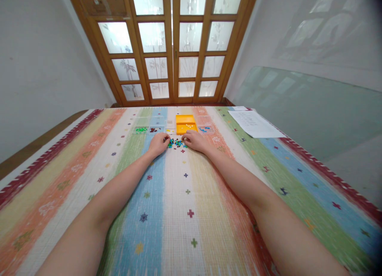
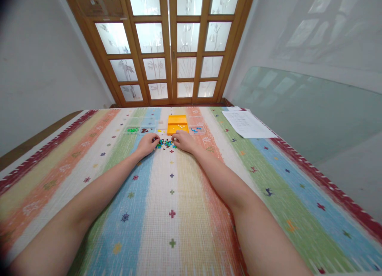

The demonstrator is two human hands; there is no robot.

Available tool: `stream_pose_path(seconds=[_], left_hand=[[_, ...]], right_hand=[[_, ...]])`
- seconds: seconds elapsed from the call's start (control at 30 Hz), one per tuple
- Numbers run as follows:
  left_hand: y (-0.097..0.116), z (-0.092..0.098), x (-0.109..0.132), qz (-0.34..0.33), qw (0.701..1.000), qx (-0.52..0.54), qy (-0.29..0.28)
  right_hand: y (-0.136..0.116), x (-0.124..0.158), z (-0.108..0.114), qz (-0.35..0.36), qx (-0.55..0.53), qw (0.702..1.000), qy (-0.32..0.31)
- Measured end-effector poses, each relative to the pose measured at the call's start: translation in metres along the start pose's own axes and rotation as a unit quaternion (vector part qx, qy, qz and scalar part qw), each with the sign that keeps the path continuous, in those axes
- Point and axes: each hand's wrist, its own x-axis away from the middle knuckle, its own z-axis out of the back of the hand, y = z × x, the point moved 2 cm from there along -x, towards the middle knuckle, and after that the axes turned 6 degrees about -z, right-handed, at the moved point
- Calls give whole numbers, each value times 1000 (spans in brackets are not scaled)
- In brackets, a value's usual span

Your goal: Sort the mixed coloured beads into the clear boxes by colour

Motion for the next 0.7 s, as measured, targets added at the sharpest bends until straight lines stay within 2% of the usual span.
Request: stream_pose_path(seconds=[0.43,0.57,0.7], left_hand=[[-2,-2,0,-9,1000,0,-2],[-1,-2,0,-8,1000,-7,-4],[0,-1,0,-1,1000,-8,-8]], right_hand=[[1,-1,1,-7,-4,1000,-11],[0,0,1,6,-9,1000,1],[0,1,5,-20,-27,999,39]])
